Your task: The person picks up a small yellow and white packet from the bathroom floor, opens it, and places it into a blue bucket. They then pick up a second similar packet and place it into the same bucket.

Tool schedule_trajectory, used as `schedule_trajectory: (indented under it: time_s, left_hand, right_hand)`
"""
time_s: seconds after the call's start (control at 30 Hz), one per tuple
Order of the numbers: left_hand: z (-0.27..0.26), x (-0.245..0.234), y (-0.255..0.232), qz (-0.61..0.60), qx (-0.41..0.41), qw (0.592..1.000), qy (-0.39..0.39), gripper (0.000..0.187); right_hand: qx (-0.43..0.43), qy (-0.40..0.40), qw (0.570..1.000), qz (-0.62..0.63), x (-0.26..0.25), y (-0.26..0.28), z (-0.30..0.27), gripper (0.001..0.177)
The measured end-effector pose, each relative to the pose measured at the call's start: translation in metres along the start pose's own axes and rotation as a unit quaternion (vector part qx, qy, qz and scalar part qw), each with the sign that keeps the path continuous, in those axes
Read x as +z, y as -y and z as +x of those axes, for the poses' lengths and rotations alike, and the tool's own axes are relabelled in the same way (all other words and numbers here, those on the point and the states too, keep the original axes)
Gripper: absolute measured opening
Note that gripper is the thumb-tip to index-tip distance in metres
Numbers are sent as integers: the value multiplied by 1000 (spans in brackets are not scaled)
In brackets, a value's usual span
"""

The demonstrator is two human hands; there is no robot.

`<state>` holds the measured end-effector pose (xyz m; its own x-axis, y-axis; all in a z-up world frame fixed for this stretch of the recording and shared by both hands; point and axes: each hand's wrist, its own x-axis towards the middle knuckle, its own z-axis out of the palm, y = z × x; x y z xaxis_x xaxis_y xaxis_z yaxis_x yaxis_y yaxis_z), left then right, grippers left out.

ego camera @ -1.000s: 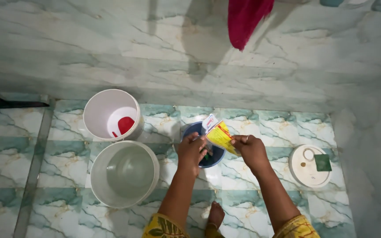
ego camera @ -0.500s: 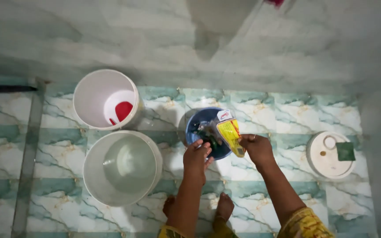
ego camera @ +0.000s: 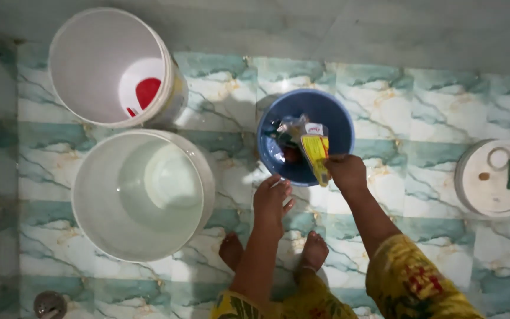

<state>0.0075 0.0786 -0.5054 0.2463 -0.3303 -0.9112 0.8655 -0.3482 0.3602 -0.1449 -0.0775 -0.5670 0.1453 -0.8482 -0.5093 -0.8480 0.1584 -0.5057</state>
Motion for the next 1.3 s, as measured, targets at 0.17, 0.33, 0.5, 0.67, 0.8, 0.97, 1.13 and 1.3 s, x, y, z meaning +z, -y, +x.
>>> schedule_trajectory:
  time_s: [0.17,0.33,0.5,0.67,0.8,0.97,1.13,1.3]
  left_hand:
    - [28,-9,18,-10,-2,1000,13,41]
    - [49,-18,29,-5,-5,1000,17,39]
    - [51,-25,33,-8,-12,1000,8,40]
    - [52,-22,27,2,0,1000,0,40]
    - [62,-14,23,55,17,997,-44,52]
    - [93,-6,37,166,145,970,-102,73]
    - [112,-4,35,178,123,971,-105,80]
    - [105,-2,36,114,170,978,-43,61]
  right_hand:
    - [-29,-17,999,-38,42,-7,22,34]
    - [-77,-43,994,-65,74,-13,38,30]
    - [-129,-7,989,-74,78,-20,36,35]
    - [-85,-30,995,-51,61,-17,25,37]
    - [-105,-118,987,-42,42,-21,26,35]
    - [-63,-228,970,-63,28,-33,31,54]
    - [6,-175,984,32,25,-63,41,73]
    - [65,-123,983,123,30,-82,42,76]
